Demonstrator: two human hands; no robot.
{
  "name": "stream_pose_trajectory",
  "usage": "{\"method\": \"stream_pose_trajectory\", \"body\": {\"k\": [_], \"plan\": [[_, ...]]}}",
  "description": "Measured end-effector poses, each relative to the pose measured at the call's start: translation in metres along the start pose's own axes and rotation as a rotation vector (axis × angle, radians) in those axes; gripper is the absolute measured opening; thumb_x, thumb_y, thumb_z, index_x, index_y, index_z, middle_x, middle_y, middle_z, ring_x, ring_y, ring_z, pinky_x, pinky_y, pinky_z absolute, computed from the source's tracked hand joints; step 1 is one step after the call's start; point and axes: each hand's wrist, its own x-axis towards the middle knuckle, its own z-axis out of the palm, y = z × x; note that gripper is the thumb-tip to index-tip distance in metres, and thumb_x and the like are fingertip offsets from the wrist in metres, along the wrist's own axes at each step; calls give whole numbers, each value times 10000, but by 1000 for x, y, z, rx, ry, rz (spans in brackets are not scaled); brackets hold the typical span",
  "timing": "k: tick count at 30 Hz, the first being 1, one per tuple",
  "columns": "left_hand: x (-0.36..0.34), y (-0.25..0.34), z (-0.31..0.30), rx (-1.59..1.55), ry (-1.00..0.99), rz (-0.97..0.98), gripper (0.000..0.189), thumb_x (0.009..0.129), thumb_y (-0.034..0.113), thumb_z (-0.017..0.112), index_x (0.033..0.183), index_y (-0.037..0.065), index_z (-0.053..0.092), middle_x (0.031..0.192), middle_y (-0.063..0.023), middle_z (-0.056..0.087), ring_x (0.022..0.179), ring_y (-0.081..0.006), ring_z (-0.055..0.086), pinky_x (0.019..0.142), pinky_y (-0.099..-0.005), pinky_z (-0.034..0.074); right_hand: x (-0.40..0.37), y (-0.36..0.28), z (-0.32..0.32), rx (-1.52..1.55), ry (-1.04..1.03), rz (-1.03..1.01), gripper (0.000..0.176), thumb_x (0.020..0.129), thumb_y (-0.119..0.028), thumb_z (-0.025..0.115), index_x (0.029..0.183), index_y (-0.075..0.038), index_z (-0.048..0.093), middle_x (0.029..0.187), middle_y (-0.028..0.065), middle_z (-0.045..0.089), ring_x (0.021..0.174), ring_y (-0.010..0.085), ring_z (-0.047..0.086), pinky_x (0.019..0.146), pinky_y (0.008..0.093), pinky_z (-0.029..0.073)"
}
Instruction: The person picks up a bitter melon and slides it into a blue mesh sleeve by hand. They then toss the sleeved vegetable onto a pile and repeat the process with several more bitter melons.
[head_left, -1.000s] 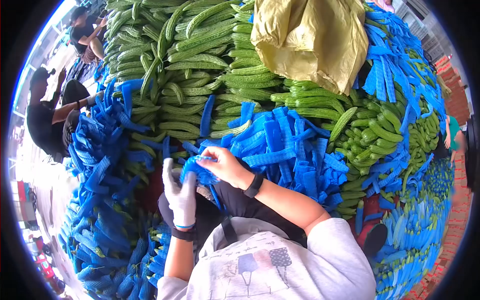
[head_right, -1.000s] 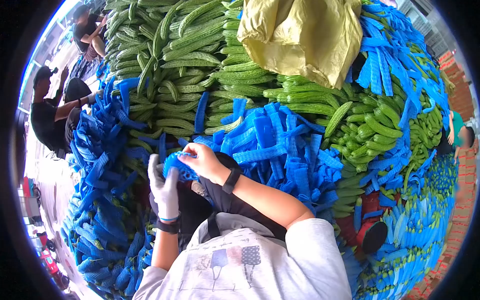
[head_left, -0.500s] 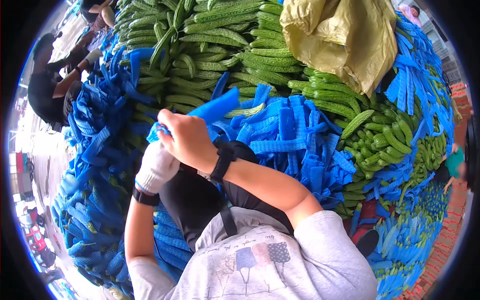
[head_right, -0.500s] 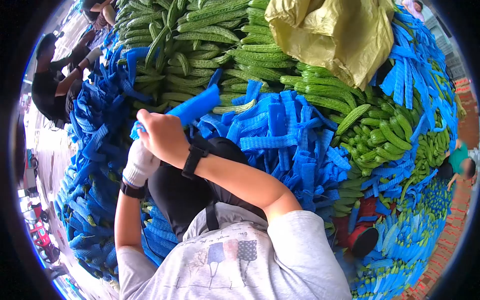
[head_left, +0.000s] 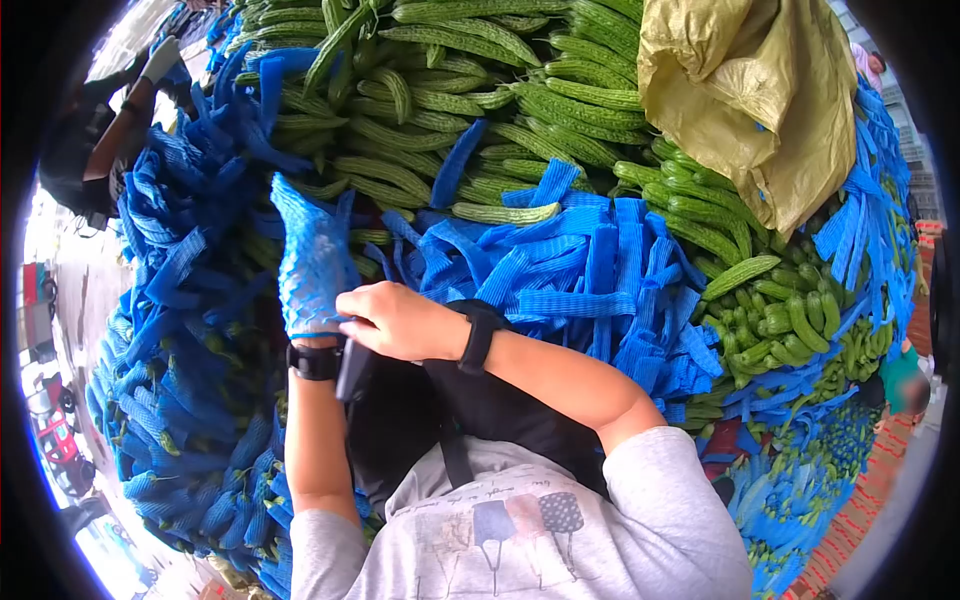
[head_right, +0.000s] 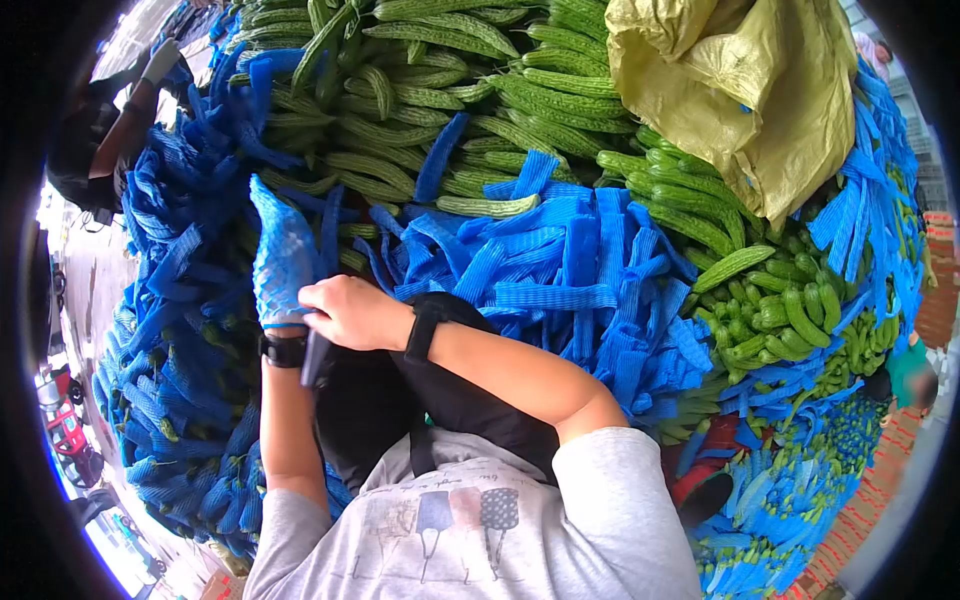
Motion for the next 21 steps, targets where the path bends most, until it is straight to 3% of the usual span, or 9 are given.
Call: {"method": "stream_pose_trajectory", "body": {"k": [4,7,8,9,11,14,15,17,21], "plan": [[15,-5,7,-407,105,-264,338,829,224,645,1133,81,614,1045,-82,651,886,-246,636,777,-322,497,19,18,-48,616,-317,382,234,938,-250,618,851,-36,583,701,-26,534,660,54,497,599,253,429],[28,-15,15,-563,150,-370,360,835,248,629,1153,81,601,1064,-85,643,901,-253,631,791,-326,494,2,105,-83,642,-114,427,244,960,-255,586,961,-19,647,813,24,653,771,76,622,672,248,512],[31,-19,18,-611,147,-398,367,838,256,624,1159,81,596,1071,-87,641,906,-255,629,796,-327,493,-5,142,-100,236,2,483,217,942,-234,591,940,-28,659,832,75,671,764,148,648,684,288,516],[30,-19,19,-652,129,-417,375,840,263,619,1166,81,592,1077,-88,638,911,-257,627,801,-328,492,-22,188,-116,-370,66,294,161,885,-189,607,896,-37,656,838,135,664,772,269,647,708,360,517],[30,-16,22,-726,84,-435,390,844,279,608,1179,82,583,1089,-90,633,921,-261,624,810,-330,490,-70,273,-130,-850,141,483,114,770,-128,629,839,-37,621,843,160,615,851,360,592,778,451,489],[28,-2,29,-797,32,-435,413,851,302,593,1199,82,569,1108,-94,625,937,-267,619,824,-333,487,-111,312,-141,-1169,-174,670,306,685,-159,732,963,-69,638,1026,117,600,1030,311,547,840,444,466],[28,2,31,-813,23,-433,420,854,310,588,1206,82,564,1114,-95,623,942,-269,618,829,-334,486,-112,314,-139,-1280,-272,631,229,737,-170,688,950,-94,657,1016,97,607,1011,272,561,826,408,466],[29,8,32,-841,0,-434,436,858,326,577,1219,82,555,1127,-98,618,952,-273,614,838,-337,484,-116,344,-125,-1416,-224,650,130,813,-157,589,892,-111,681,996,80,614,984,251,569,812,391,466],[32,15,30,-917,-35,-434,468,867,357,557,1246,83,537,1152,-102,607,972,-282,608,857,-341,480,-118,349,-112,-1425,-237,778,198,857,-154,517,867,-130,713,993,69,620,979,261,567,802,435,454]]}}
